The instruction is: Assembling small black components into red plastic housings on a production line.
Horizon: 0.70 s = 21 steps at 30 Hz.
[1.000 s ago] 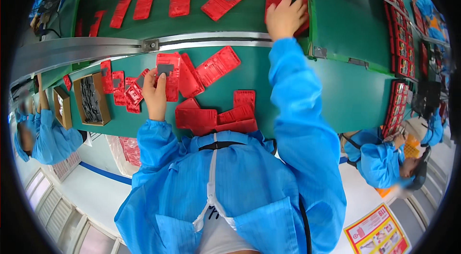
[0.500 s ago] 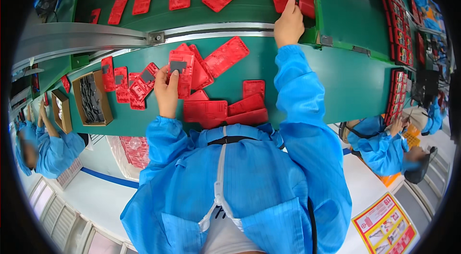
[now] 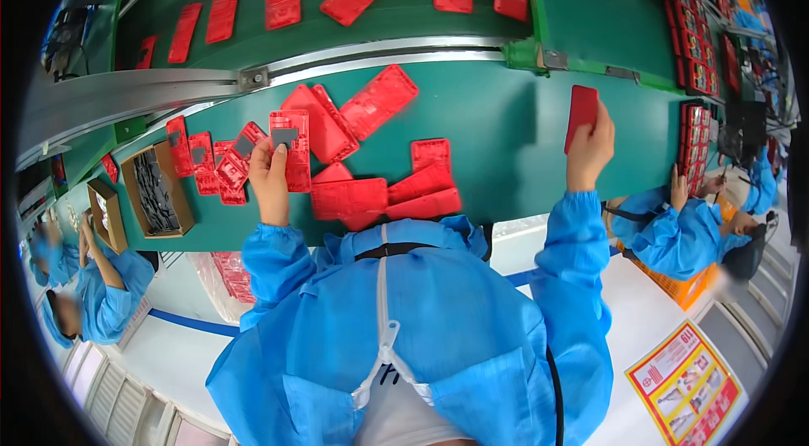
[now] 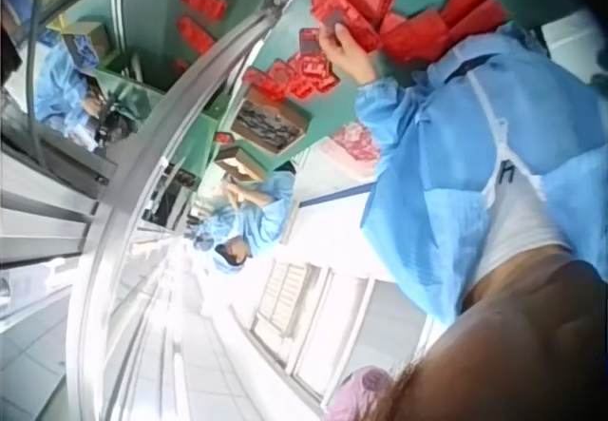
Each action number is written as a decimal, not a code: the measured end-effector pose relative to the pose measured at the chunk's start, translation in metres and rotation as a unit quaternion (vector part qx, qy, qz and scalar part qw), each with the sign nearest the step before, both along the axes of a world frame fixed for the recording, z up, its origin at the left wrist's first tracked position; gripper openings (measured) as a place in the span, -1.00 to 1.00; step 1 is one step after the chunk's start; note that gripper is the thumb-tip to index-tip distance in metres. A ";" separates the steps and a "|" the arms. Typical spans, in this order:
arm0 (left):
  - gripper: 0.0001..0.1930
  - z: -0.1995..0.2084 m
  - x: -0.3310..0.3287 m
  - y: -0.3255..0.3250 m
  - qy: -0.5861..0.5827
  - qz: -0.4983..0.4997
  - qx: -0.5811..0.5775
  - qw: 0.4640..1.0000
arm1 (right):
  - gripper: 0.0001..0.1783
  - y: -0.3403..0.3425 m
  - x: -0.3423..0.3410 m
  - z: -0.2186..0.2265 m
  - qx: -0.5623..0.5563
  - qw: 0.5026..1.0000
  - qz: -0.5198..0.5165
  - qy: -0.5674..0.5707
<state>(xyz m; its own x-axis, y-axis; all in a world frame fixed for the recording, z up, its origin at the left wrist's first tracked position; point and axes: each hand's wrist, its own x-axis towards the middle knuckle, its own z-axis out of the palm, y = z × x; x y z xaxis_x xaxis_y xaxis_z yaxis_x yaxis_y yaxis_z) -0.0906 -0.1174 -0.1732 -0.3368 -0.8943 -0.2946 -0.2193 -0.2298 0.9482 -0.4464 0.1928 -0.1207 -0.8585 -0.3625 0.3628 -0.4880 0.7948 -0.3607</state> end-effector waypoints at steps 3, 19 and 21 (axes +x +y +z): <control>-0.79 0.007 -0.007 0.013 -0.011 -0.013 -0.018 1.000 | -0.53 -0.006 -0.045 -0.027 0.081 0.995 -0.047 0.022; -0.75 0.041 -0.049 0.056 -0.074 -0.011 -0.024 0.997 | -0.61 0.018 -0.226 -0.192 0.187 0.980 0.045 0.053; -0.75 0.041 -0.043 0.055 -0.086 -0.010 -0.038 0.996 | -0.69 -0.002 -0.223 -0.199 0.136 0.980 0.144 0.022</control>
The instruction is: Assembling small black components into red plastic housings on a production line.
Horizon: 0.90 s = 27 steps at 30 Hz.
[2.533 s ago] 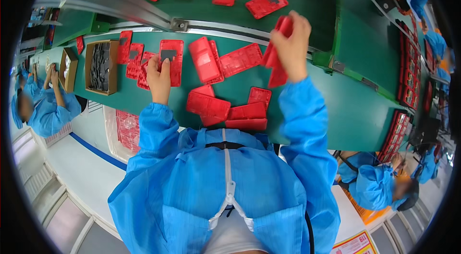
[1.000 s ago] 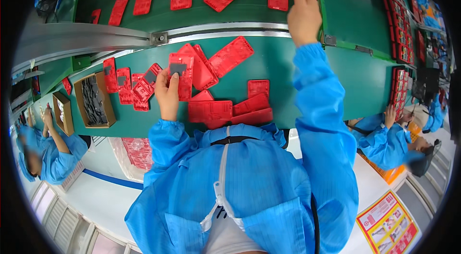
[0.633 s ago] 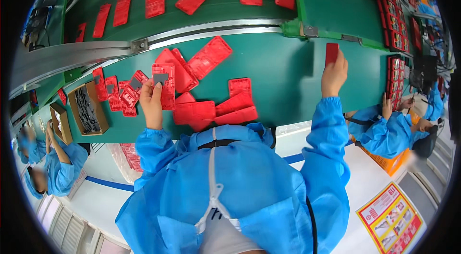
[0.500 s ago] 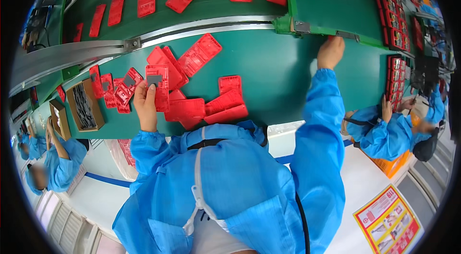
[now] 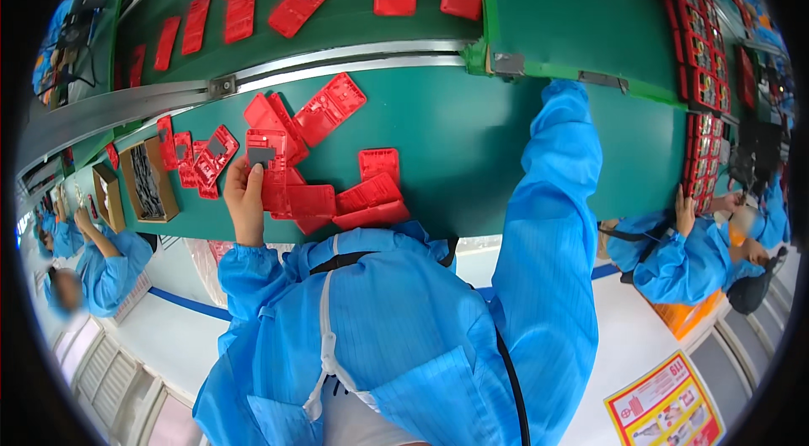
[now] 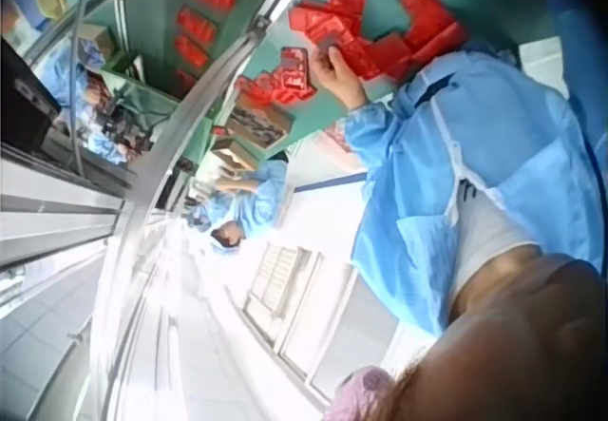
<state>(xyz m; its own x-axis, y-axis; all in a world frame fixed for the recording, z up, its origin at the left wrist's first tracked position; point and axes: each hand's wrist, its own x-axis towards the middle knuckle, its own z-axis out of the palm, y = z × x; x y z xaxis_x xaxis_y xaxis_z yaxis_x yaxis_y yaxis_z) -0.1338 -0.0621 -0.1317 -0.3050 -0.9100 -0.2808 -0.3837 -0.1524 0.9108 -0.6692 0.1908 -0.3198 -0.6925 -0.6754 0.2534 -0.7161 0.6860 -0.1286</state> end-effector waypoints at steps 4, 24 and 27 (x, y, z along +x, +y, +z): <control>-0.74 0.009 0.014 0.003 -0.018 0.000 -0.005 1.000 | -0.71 0.041 0.045 0.020 -0.053 0.997 -0.007 -0.060; -0.72 -0.012 -0.009 -0.020 0.016 -0.078 0.008 0.997 | -0.67 -0.125 0.262 0.187 -0.305 0.927 0.093 -0.197; -0.72 -0.012 -0.004 -0.021 0.057 -0.098 0.012 0.993 | -0.29 -0.208 0.208 0.165 -0.130 0.985 -0.103 -0.055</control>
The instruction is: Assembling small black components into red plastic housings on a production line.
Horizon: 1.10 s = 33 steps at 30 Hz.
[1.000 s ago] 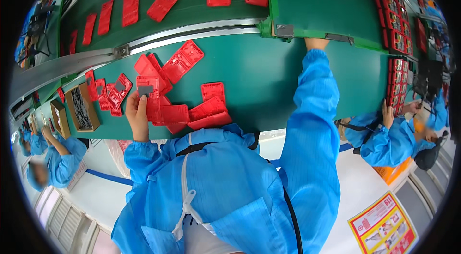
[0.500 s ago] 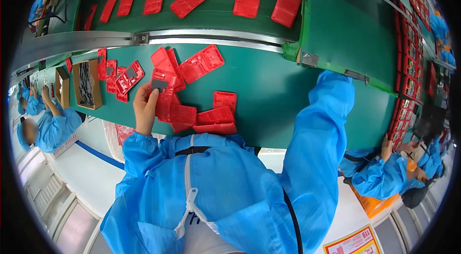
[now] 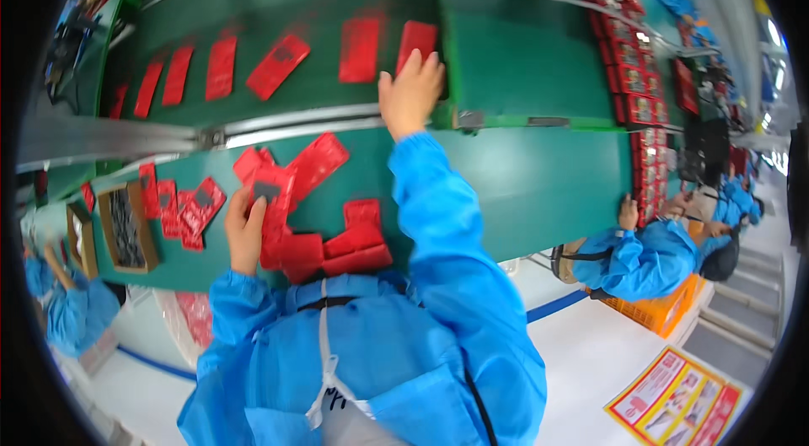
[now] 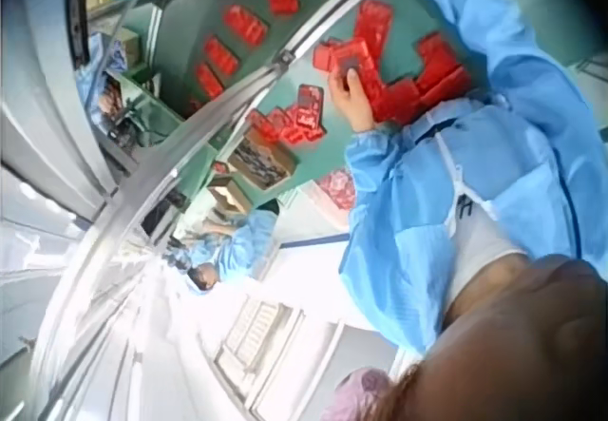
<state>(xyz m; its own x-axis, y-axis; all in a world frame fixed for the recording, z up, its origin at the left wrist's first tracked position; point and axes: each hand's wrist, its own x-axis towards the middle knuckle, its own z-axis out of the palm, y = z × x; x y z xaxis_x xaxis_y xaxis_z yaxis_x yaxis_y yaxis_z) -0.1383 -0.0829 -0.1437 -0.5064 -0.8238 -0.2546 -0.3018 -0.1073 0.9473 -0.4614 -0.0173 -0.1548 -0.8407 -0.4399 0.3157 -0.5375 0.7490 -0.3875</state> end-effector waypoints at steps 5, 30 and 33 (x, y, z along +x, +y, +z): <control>-0.74 -0.006 0.043 -0.006 0.020 0.025 -0.006 0.999 | -0.31 -0.020 -0.037 -0.034 0.091 0.986 -0.042 -0.130; -0.69 -0.028 0.098 0.020 0.097 0.185 0.028 0.978 | -0.74 -0.031 -0.057 -0.066 0.066 0.981 0.126 0.130; -0.62 -0.028 0.117 0.009 0.058 0.198 0.010 0.978 | -0.66 -0.017 -0.014 -0.045 0.007 0.951 0.294 0.096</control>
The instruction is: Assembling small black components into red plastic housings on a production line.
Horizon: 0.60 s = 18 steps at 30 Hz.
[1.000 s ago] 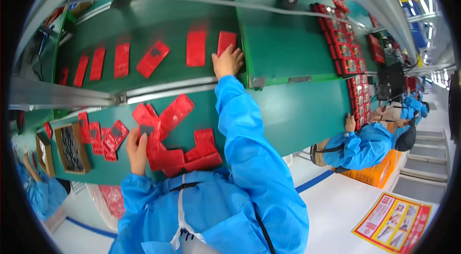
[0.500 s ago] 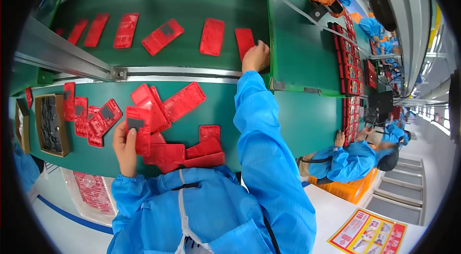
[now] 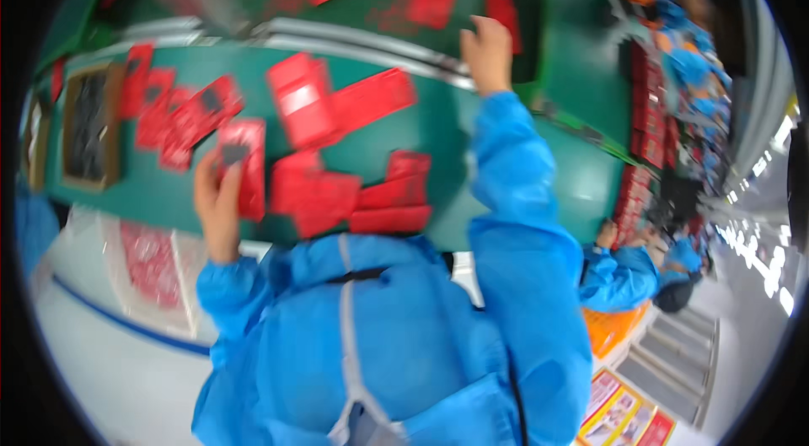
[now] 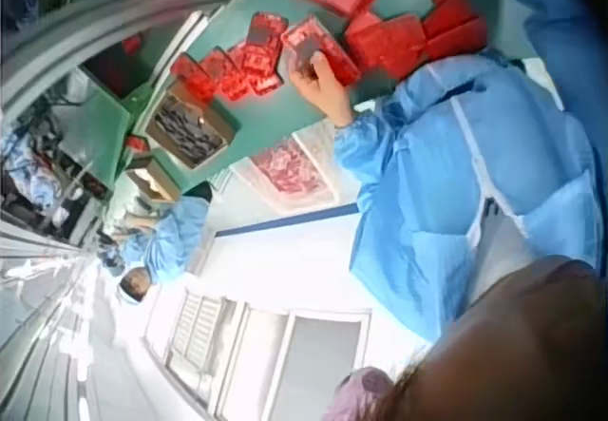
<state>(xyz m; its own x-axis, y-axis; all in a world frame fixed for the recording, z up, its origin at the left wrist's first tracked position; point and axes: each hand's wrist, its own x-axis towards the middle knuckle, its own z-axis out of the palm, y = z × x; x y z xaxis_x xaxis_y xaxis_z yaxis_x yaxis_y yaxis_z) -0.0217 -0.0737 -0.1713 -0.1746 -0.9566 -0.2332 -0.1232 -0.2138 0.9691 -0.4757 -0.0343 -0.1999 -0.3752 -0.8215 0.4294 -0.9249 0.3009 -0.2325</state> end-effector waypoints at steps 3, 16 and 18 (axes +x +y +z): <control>-0.49 -0.003 0.020 -0.013 -0.093 -0.020 -0.010 0.995 | -0.72 0.034 0.083 0.041 0.010 0.978 0.025 -0.207; -0.51 0.001 0.027 -0.060 -0.291 -0.198 -0.257 0.900 | -0.77 0.088 0.299 0.112 0.119 0.933 0.089 -0.327; -0.60 0.009 0.028 -0.070 -0.311 -0.193 -0.251 0.896 | -0.77 0.079 0.318 0.112 0.109 0.937 0.099 -0.318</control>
<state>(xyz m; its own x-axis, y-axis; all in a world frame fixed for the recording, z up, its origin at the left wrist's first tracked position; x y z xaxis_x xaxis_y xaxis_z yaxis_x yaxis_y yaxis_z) 0.0059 -0.1437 -0.1622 -0.5003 -0.8648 0.0426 -0.6433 0.4043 0.6501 -0.1572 0.0445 -0.0879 -0.3292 -0.9441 -0.0157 -0.6637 0.2432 -0.7074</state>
